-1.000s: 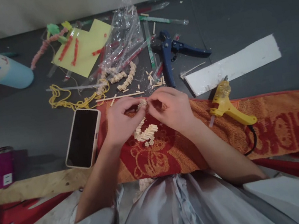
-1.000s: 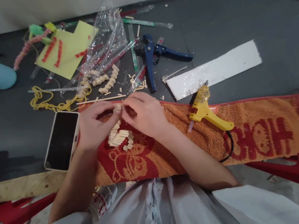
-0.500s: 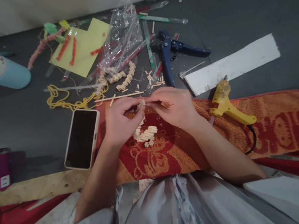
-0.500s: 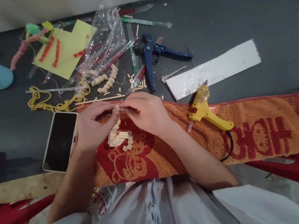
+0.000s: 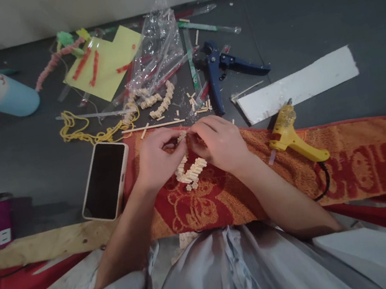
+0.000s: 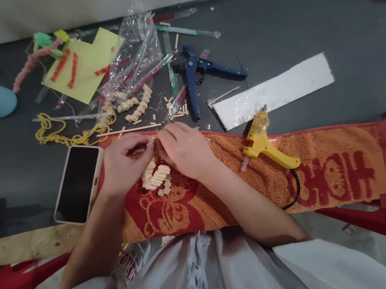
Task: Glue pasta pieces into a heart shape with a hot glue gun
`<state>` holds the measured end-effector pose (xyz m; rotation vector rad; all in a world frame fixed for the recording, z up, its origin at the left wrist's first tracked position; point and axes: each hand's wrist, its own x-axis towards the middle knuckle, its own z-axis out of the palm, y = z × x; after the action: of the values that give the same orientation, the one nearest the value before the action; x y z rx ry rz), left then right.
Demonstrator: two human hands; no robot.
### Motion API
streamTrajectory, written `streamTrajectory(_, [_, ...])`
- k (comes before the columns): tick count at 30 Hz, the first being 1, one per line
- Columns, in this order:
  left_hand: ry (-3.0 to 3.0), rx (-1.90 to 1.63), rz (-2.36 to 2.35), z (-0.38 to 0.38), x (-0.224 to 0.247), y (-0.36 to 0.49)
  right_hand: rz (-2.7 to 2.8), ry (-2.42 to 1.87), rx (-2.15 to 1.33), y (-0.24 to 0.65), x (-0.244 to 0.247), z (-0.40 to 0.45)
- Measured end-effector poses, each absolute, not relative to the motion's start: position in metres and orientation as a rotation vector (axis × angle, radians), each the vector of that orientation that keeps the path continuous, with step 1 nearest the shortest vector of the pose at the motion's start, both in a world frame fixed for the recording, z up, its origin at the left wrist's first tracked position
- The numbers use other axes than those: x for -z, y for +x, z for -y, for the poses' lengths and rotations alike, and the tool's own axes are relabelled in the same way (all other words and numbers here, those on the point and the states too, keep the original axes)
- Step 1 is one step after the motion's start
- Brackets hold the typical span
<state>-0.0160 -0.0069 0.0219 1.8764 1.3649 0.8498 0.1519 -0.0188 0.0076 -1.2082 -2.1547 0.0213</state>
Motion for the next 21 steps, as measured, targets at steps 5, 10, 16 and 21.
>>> streamTrajectory(5, [1.868,-0.820,-1.352,0.0076,-0.0202,-0.0156,2.172,-1.264,-0.029,0.1504,-0.0064,0.0184])
streamTrajectory(10, [1.860,-0.811,-1.343,0.0075,-0.0204,-0.0163,2.077,-1.306,-0.224,0.1509,-0.0031,0.0162])
streamTrajectory(16, [1.825,-0.758,-1.289,0.0052,-0.0222,-0.0196,2.039,-1.313,-0.359,0.1537,-0.0048,0.0153])
streamTrajectory(21, [1.684,-0.737,-1.275,0.0031,-0.0215,-0.0205,2.118,-1.261,-0.345,0.1549,-0.0085,0.0155])
